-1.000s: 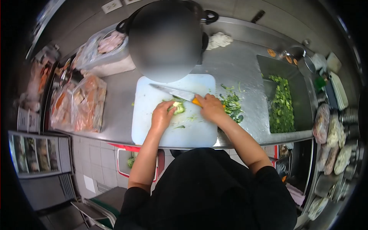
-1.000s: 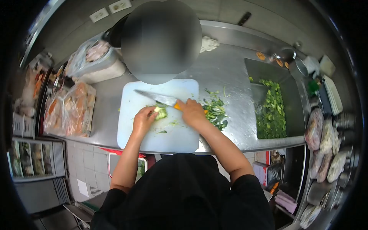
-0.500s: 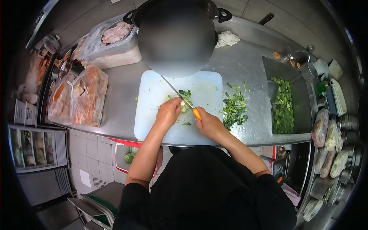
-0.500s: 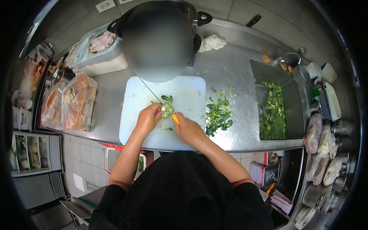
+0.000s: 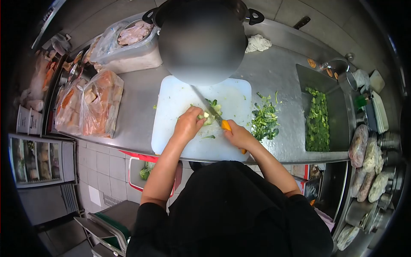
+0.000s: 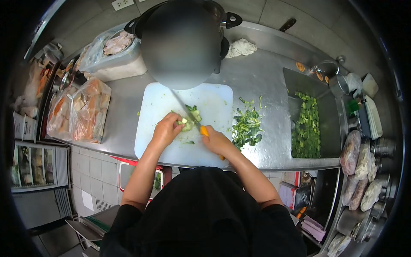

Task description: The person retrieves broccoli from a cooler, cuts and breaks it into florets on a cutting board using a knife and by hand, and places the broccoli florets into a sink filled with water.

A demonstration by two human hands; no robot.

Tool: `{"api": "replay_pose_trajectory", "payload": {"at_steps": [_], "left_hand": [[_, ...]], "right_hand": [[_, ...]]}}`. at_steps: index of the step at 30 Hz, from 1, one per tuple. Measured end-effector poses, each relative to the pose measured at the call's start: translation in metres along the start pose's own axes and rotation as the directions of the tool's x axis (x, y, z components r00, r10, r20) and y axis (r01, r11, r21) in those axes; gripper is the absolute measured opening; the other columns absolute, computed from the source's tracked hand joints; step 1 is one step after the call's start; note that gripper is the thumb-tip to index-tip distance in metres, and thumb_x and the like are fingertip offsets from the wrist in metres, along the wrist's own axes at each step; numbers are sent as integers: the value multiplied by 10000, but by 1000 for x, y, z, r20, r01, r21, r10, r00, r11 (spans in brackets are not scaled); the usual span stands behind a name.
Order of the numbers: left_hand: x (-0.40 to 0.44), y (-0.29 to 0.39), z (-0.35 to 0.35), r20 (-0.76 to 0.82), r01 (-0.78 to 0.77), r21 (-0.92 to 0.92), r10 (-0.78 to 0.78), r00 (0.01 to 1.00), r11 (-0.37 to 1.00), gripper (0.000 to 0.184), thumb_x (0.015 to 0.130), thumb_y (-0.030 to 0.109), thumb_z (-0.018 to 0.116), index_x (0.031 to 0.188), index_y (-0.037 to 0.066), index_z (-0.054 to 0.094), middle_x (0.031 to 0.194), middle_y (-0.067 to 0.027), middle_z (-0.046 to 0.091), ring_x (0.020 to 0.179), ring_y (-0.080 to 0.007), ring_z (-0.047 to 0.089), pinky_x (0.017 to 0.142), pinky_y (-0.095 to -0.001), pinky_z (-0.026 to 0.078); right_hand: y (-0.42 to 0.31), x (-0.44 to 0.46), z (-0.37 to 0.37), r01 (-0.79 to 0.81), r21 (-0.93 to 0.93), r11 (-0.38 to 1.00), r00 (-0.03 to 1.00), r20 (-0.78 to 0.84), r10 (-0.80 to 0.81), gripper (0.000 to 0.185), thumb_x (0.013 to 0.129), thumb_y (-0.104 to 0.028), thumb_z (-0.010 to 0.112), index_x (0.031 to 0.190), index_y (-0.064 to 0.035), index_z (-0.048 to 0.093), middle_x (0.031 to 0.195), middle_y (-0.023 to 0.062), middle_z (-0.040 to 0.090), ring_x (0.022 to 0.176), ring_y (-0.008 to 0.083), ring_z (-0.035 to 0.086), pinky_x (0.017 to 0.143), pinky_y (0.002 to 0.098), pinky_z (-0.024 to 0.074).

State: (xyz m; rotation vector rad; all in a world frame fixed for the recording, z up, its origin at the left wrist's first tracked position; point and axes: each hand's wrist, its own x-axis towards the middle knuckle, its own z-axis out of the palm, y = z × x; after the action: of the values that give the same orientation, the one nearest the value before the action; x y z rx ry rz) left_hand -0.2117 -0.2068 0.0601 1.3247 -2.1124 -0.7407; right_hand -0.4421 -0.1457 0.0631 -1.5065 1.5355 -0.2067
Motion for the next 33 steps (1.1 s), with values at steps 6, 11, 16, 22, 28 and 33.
{"api": "replay_pose_trajectory", "payload": {"at_steps": [6, 11, 16, 22, 28, 33], "left_hand": [[-4, -3, -7, 59, -31, 67, 27, 998, 997, 181, 869, 161, 725, 973, 58, 618, 888, -122, 663, 795, -348, 660, 710, -448, 532], [-4, 0, -2, 35, -73, 114, 70, 997, 991, 159, 879, 158, 704, 965, 61, 612, 890, -123, 667, 825, -360, 659, 714, -462, 529], [-4, -1, 1, 40, -75, 141, 70, 997, 987, 152, 882, 158, 698, 970, 65, 617, 903, -123, 672, 847, -359, 667, 721, -461, 534], [-7, -7, 0, 18, -70, 100, 68, 997, 992, 144, 880, 142, 693, 996, 80, 636, 875, -121, 673, 821, -351, 668, 712, -462, 528], [-8, 14, 9, -10, -58, 336, 65, 998, 940, 291, 864, 224, 738, 1091, 70, 643, 1057, -118, 651, 1003, -320, 627, 847, -437, 477], [11, 16, 69, 46, 2, 410, -23, 999, 912, 626, 900, 354, 699, 1403, 59, 472, 1171, -173, 583, 1097, -335, 588, 896, -449, 487]], "right_hand": [[-9, -23, 12, 129, -49, 990, 961, -239, -137, 443, 984, -266, 513, 1351, -39, 412, 935, 299, 682, 865, 486, 660, 785, 564, 502], [-34, -33, 17, 205, -134, 970, 943, -238, -232, 348, 982, -213, 536, 1260, -33, 431, 847, 269, 677, 787, 471, 661, 724, 562, 504], [-31, -26, 25, 202, -146, 968, 947, -224, -231, 295, 979, -200, 536, 1181, -11, 434, 823, 275, 668, 764, 469, 656, 701, 565, 497], [-10, 0, 49, 147, -163, 976, 972, -159, -173, 302, 982, -223, 520, 1177, -9, 435, 828, 283, 667, 770, 477, 650, 708, 576, 487], [-5, -35, 19, 138, 5, 990, 952, -278, -131, 401, 973, -245, 529, 1309, -52, 426, 911, 308, 678, 853, 499, 658, 762, 563, 510], [35, -40, -6, -78, -68, 995, 894, -447, 39, 541, 954, -255, 560, 1443, -93, 394, 1055, 293, 676, 960, 468, 662, 846, 533, 519]]}}
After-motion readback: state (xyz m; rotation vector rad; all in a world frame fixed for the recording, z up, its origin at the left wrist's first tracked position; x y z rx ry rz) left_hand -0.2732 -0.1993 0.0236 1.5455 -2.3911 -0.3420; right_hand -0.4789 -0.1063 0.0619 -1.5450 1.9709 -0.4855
